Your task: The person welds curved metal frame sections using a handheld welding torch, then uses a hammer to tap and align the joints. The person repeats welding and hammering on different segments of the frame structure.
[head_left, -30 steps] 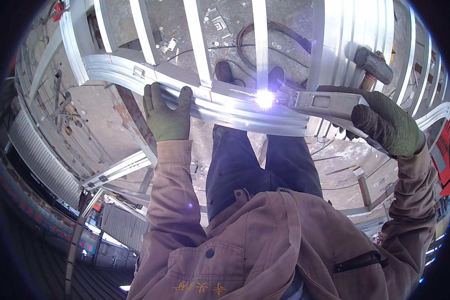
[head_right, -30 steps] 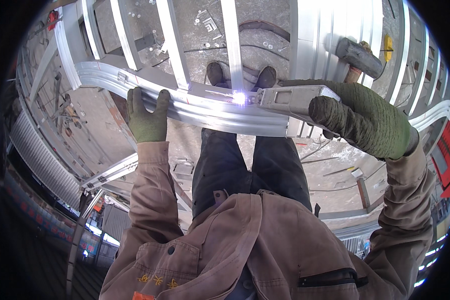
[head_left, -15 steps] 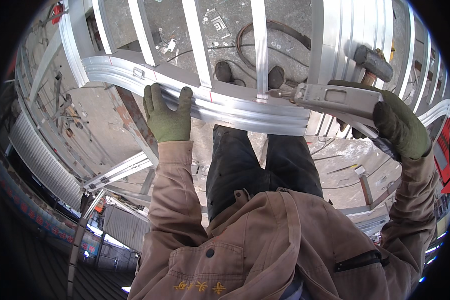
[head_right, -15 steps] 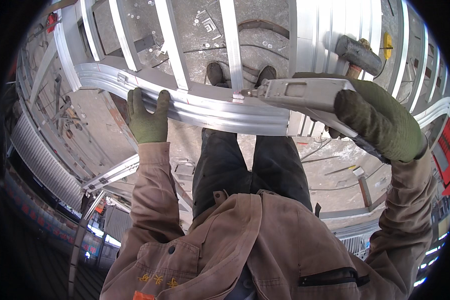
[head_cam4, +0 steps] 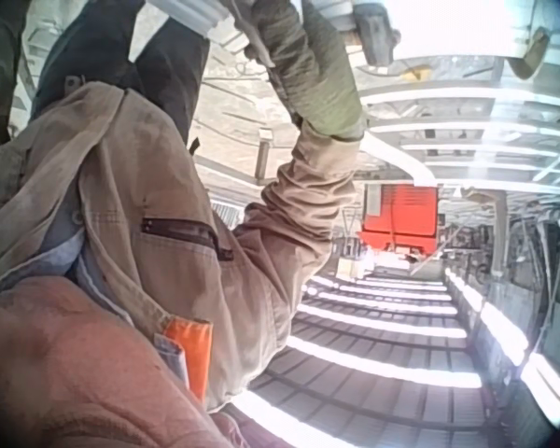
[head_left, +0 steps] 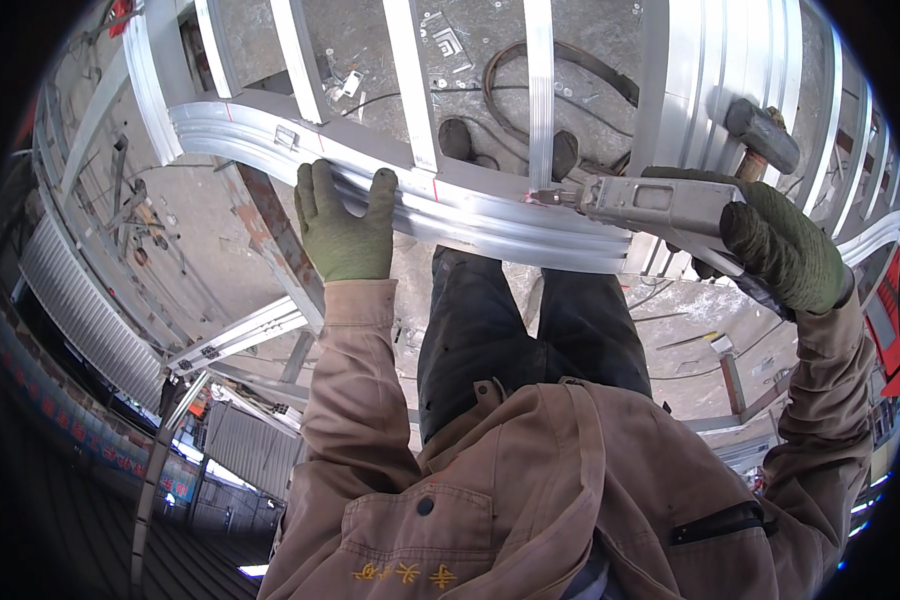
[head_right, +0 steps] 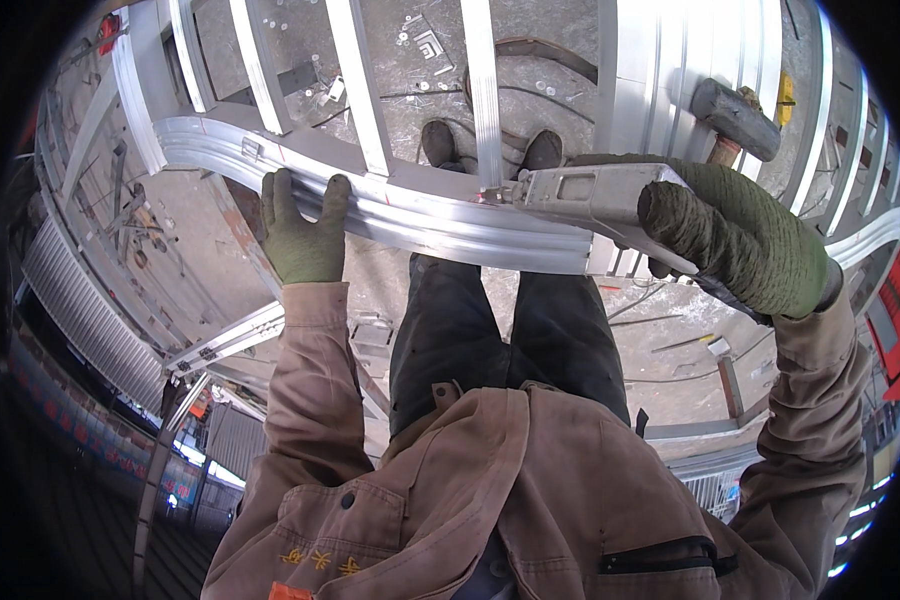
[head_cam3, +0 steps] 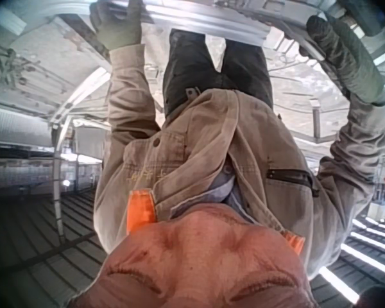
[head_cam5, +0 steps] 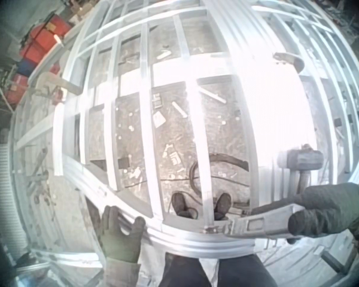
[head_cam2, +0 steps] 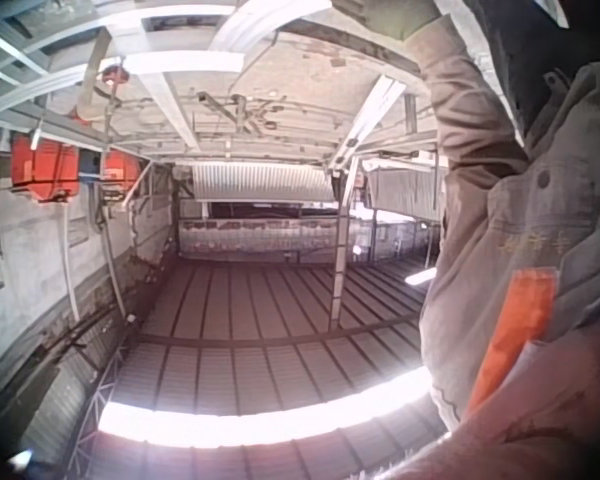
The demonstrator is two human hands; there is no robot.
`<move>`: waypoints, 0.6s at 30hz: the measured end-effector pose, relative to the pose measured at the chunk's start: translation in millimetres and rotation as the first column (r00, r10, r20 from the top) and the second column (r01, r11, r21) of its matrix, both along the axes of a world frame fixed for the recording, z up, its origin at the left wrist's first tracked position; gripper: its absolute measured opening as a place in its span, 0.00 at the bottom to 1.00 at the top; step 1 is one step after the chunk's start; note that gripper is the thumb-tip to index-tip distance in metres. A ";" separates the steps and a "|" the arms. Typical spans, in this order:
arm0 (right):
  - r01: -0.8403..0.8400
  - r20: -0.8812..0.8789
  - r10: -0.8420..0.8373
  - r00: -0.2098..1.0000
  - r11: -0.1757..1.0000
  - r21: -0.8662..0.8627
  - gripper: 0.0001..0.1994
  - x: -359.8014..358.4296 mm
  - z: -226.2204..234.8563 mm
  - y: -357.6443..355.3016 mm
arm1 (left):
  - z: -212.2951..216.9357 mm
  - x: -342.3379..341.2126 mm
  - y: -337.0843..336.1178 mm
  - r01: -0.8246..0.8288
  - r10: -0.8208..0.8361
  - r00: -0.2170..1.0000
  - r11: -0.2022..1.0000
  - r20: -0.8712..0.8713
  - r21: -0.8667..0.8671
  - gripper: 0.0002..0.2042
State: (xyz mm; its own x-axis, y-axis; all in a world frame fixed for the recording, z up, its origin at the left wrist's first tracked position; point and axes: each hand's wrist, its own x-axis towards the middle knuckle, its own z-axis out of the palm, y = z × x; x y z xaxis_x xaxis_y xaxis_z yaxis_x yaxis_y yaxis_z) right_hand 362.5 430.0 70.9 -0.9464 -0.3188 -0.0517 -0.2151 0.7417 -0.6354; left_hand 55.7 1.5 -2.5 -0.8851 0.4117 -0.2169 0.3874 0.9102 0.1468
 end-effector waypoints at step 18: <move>0.617 0.795 -0.172 0.581 0.730 -0.293 0.28 -32.4 32.0 -19.3 | 3.1 0.1 1.0 0.026 -0.026 1.000 1.000 0.010 -0.016 0.45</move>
